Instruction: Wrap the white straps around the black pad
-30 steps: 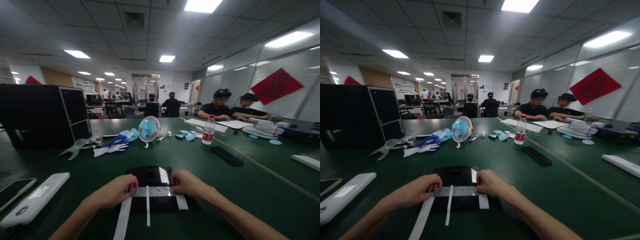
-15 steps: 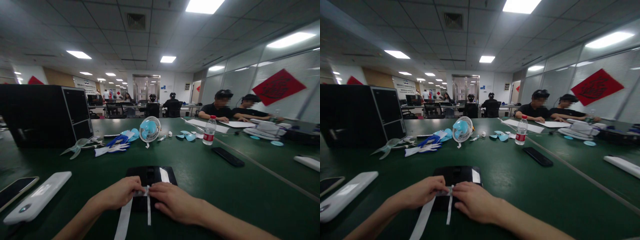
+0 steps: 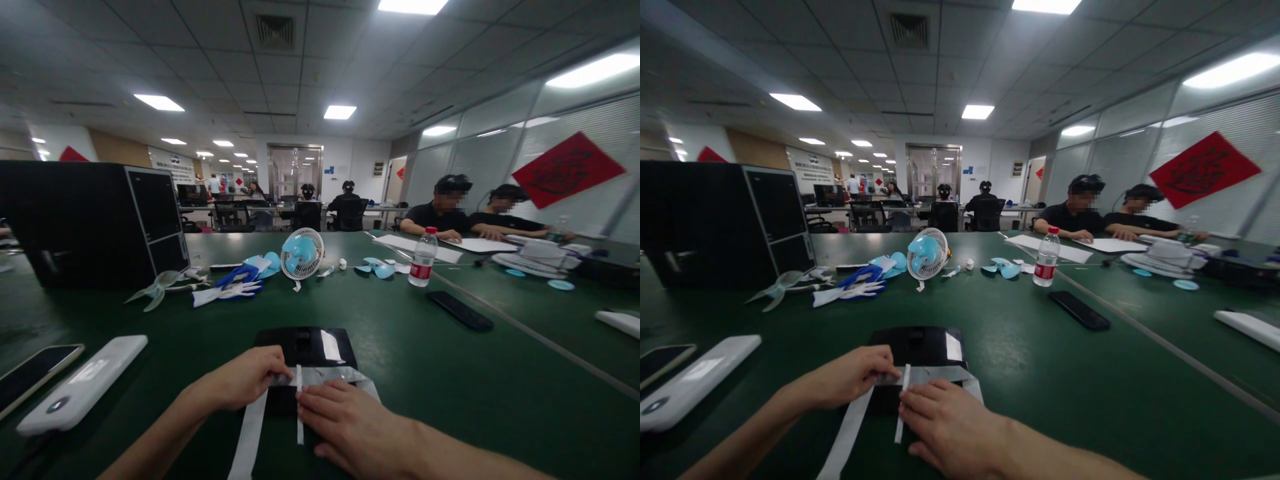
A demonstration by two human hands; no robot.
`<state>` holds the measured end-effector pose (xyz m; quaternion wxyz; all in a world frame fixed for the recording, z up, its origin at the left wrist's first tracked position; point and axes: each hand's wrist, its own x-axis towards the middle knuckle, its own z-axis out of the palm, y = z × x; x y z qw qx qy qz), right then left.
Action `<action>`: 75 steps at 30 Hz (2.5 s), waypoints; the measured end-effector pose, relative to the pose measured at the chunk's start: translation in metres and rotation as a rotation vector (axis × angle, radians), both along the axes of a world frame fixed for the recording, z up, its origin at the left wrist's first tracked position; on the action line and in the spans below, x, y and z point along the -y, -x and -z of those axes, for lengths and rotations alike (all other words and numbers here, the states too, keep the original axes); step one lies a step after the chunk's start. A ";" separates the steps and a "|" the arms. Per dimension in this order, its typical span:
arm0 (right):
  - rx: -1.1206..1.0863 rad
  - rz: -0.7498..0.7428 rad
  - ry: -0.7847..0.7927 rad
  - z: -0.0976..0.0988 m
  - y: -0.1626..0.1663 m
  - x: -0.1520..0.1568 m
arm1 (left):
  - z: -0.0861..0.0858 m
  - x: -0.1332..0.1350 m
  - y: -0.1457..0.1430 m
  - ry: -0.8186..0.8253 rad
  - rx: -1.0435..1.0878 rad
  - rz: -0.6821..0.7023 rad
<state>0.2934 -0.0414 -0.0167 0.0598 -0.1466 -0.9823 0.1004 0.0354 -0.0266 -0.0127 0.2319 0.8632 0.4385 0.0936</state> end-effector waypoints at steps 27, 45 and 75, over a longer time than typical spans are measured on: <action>0.020 0.191 0.169 -0.010 0.002 -0.011 | -0.007 0.007 -0.012 -0.133 -0.059 0.068; 0.023 0.360 0.166 -0.013 -0.044 -0.007 | -0.014 0.008 -0.003 0.026 -0.035 -0.085; -0.068 0.461 0.144 -0.003 -0.057 -0.006 | -0.012 0.006 0.006 0.076 -0.070 -0.197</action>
